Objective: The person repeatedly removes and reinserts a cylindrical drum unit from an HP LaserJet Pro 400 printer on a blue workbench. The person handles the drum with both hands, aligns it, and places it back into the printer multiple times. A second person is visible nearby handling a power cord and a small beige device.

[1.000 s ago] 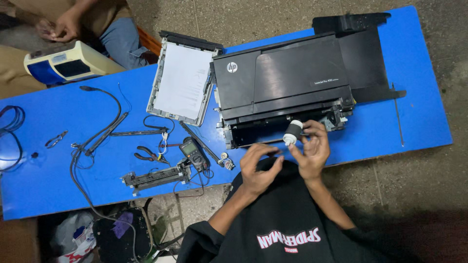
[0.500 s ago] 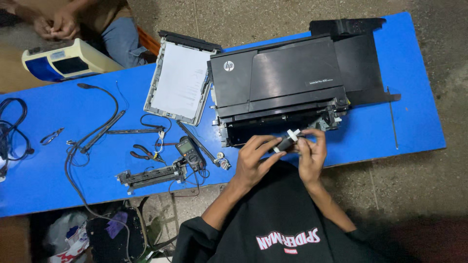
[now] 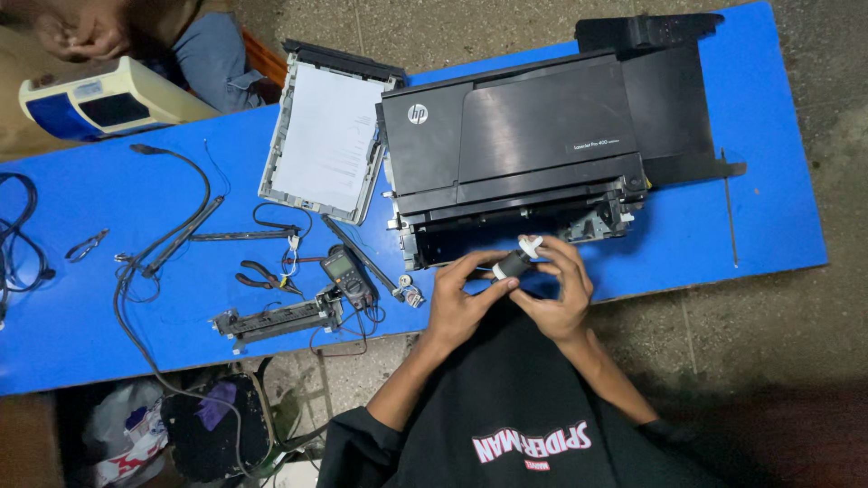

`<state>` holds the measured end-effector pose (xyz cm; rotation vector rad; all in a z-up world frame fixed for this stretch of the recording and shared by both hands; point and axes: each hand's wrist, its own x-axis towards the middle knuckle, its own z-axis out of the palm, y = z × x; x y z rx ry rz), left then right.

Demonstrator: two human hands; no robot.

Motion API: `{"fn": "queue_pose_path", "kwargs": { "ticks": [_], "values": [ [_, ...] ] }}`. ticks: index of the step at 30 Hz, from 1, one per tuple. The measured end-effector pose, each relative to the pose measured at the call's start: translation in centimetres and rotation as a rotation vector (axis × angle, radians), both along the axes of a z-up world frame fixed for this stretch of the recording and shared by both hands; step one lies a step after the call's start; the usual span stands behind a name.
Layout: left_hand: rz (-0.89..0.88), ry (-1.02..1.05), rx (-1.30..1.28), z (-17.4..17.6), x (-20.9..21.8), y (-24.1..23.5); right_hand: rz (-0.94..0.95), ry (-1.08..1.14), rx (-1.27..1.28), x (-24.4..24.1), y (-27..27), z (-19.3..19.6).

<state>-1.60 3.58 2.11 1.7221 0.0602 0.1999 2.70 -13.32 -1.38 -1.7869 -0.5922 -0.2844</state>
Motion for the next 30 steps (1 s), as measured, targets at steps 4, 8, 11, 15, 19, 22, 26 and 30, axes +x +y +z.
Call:
{"fn": "queue_pose_path", "kwargs": {
  "ticks": [4,8,11,15,19,22,26,30],
  "values": [
    [-0.058,0.079,-0.100,0.3,0.6,0.5,-0.029,-0.010,-0.063,0.3,-0.1,-0.1],
    [-0.063,0.076,-0.089,0.6,1.3,0.8,-0.003,-0.056,-0.060,1.3,0.0,-0.2],
    [0.021,0.010,0.056,1.1,0.9,0.9,-0.040,-0.106,-0.095,1.4,0.1,0.0],
    [0.201,-0.120,0.186,2.4,-0.5,1.8,-0.177,-0.121,-0.160,1.9,0.6,0.4],
    [0.188,-0.202,0.415,3.7,-1.1,3.8,-0.377,-0.182,-0.334,2.1,2.2,0.0],
    [0.105,-0.261,0.578,4.5,-1.2,5.7,-0.512,-0.165,-0.410,1.6,3.9,-0.4],
    [0.030,-0.301,0.627,5.3,-0.3,9.1,-0.660,-0.127,-0.446,1.1,6.4,-0.9],
    [-0.077,-0.325,0.612,5.8,0.2,12.0,-0.798,-0.112,-0.494,0.6,8.3,-1.4]
  ]
}}
